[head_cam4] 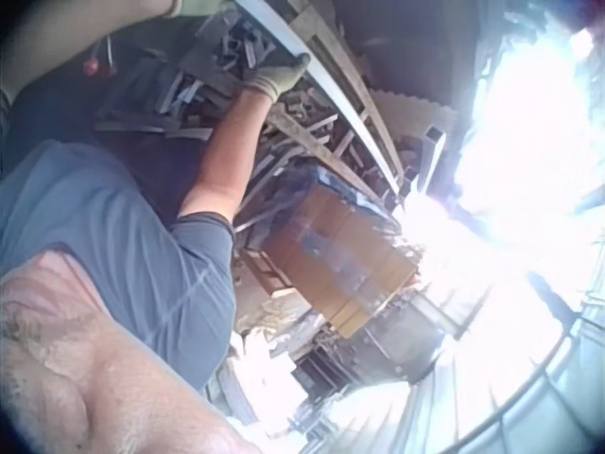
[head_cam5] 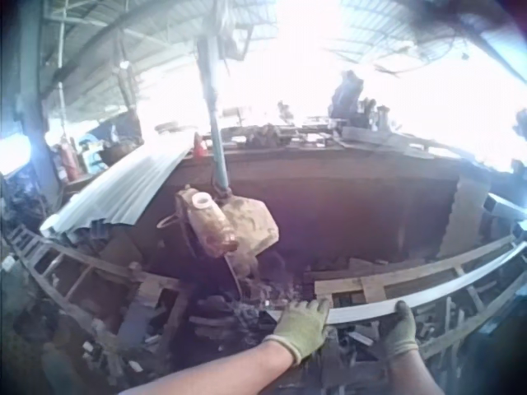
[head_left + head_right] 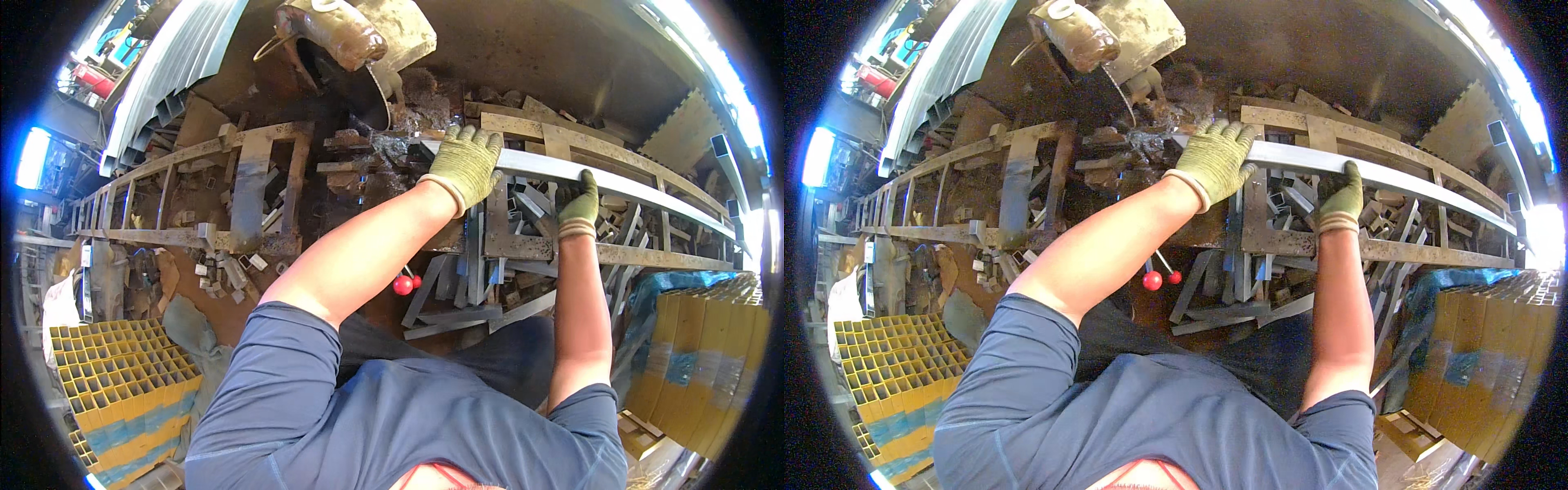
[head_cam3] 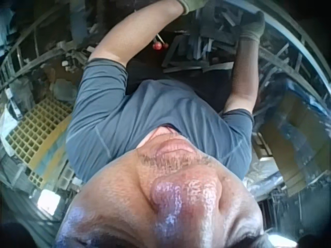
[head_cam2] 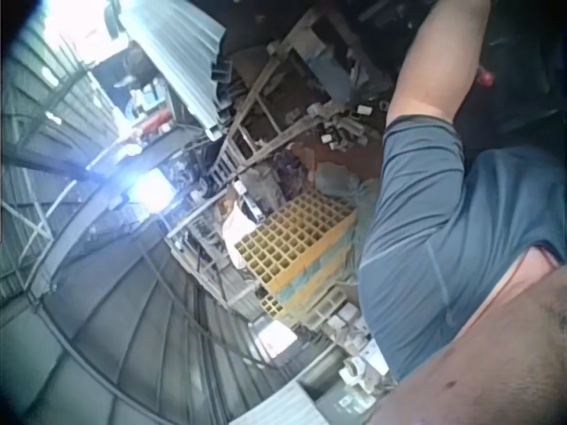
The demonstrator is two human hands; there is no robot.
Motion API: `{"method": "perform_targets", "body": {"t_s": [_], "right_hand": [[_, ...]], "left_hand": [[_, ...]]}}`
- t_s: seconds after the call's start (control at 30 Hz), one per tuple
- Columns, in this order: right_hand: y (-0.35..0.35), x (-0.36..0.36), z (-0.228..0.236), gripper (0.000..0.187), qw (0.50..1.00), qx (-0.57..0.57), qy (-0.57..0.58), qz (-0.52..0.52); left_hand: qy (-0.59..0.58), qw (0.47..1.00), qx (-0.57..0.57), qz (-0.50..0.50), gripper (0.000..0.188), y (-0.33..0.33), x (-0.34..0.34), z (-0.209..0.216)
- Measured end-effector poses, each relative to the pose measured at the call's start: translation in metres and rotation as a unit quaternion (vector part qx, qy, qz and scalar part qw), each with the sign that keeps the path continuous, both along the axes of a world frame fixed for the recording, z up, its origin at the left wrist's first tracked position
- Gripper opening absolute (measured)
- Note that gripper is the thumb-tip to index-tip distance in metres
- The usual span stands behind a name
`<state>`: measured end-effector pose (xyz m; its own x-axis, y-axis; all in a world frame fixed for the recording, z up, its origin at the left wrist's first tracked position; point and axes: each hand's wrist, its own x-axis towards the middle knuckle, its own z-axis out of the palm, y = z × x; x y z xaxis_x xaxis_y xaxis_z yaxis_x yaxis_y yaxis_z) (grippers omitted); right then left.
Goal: The person uses a chop saw to cut metal bars in a workshop. They position each bar, lower the saw blade to cut, then remove the cut piece and repeat the process with additional bars.
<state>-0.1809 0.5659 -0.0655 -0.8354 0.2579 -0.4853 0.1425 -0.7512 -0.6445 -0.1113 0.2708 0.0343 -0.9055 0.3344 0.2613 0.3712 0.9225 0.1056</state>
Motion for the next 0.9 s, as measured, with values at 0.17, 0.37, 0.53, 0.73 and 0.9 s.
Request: {"method": "perform_targets", "body": {"t_s": [0.17,0.37,0.53,0.73,0.9], "right_hand": [[0.036,0.028,0.000,0.031,0.999,-0.009,0.017,0.038],[0.056,0.059,-0.011,0.036,0.962,-0.163,0.163,0.143],[0.018,0.079,0.014,0.043,0.984,-0.010,0.088,0.157],[-0.052,0.122,0.029,0.037,0.978,0.028,0.045,0.204],[-0.064,0.115,-0.008,0.036,0.969,-0.061,0.108,0.212]], "left_hand": [[-0.143,0.988,0.015,-0.058,0.062,0.001,-0.003,0.012],[-0.340,0.933,0.071,-0.097,0.072,-0.018,-0.015,0.039],[-0.278,0.955,-0.006,-0.109,0.092,-0.038,0.016,0.064],[-0.067,0.987,-0.107,-0.103,0.075,-0.100,0.086,0.008],[-0.198,0.970,-0.054,-0.129,0.072,-0.182,0.088,0.043]]}}
